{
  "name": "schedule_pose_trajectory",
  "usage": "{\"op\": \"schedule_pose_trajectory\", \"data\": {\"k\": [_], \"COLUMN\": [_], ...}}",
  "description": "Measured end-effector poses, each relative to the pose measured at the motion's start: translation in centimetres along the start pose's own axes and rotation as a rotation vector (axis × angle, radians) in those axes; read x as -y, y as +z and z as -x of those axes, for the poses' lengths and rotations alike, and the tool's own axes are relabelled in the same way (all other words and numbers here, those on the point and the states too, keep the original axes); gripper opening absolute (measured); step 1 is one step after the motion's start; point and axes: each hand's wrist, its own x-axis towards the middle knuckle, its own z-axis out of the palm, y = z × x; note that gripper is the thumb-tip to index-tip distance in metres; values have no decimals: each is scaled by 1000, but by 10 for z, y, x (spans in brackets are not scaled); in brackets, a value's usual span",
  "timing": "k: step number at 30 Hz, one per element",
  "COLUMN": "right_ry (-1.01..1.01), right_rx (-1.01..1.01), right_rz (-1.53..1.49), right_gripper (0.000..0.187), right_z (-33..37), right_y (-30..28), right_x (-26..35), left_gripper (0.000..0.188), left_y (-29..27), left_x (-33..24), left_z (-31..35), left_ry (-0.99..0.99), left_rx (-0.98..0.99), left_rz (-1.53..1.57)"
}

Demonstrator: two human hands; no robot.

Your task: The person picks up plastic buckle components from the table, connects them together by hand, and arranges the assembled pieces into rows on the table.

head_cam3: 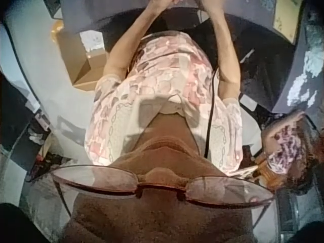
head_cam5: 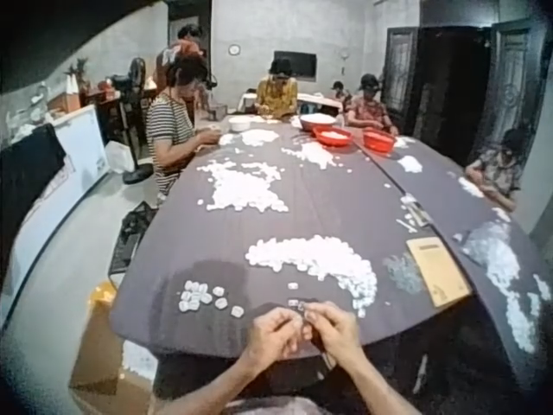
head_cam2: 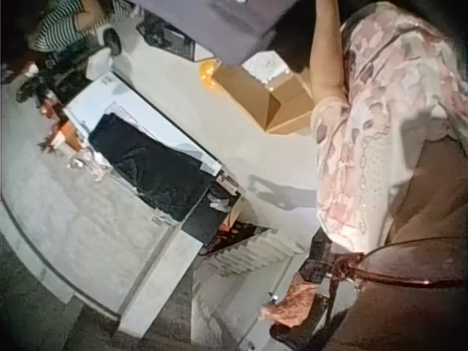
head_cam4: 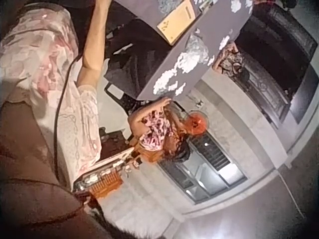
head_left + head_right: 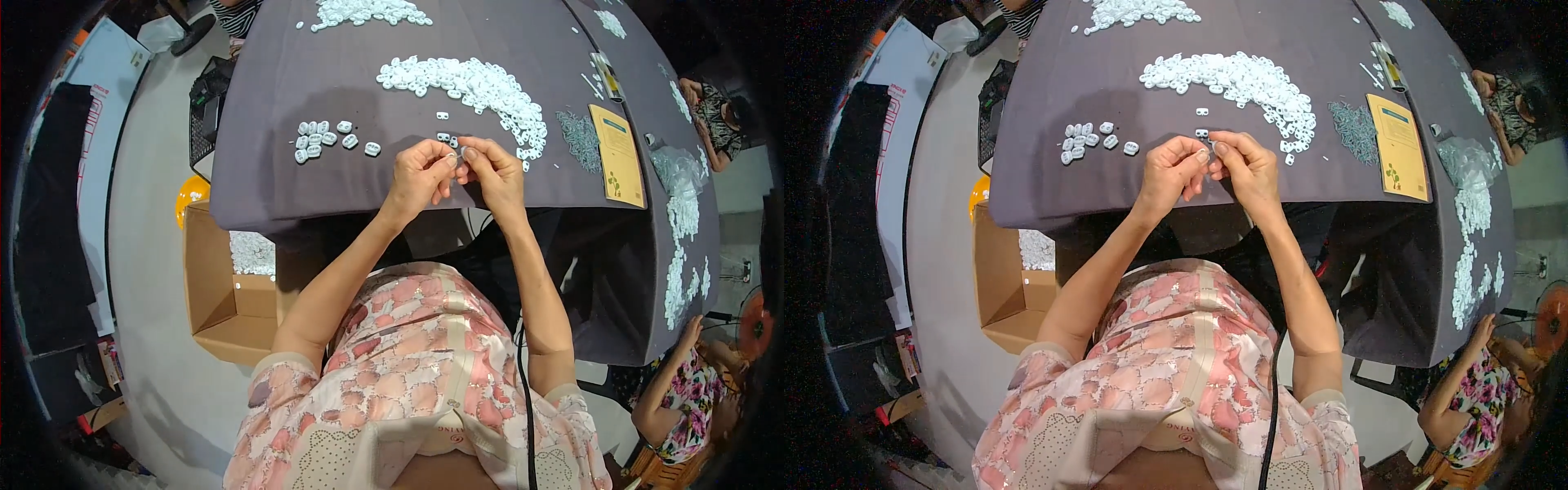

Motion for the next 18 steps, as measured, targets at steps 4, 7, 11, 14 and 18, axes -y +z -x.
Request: {"op": "schedule_pose_trajectory", "data": {"k": [4,7,11,14,18], "right_ry": [-7,-78,-26,0,-18], "right_rx": [-2,-2,-38,-96,-75], "right_rz": [22,74,46,-39,-28], "right_gripper": [17,17,15,14,14], "right_z": [0,-1,-2,-3,-2], "right_y": [2,2,-1,-4,-4], "right_x": [-2,-4,-4,-7,-10], "left_gripper": [9,10,12,14,14], "left_y": [0,-1,-4,-6,-3], "left_x": [0,3,4,9,6], "left_z": [0,-1,-2,-4,-2], "left_ry": [-5,7,-41,-63,-65], "left_rx": [4,13,37,50,5], "left_rz": [7,39,98,130,111]}}
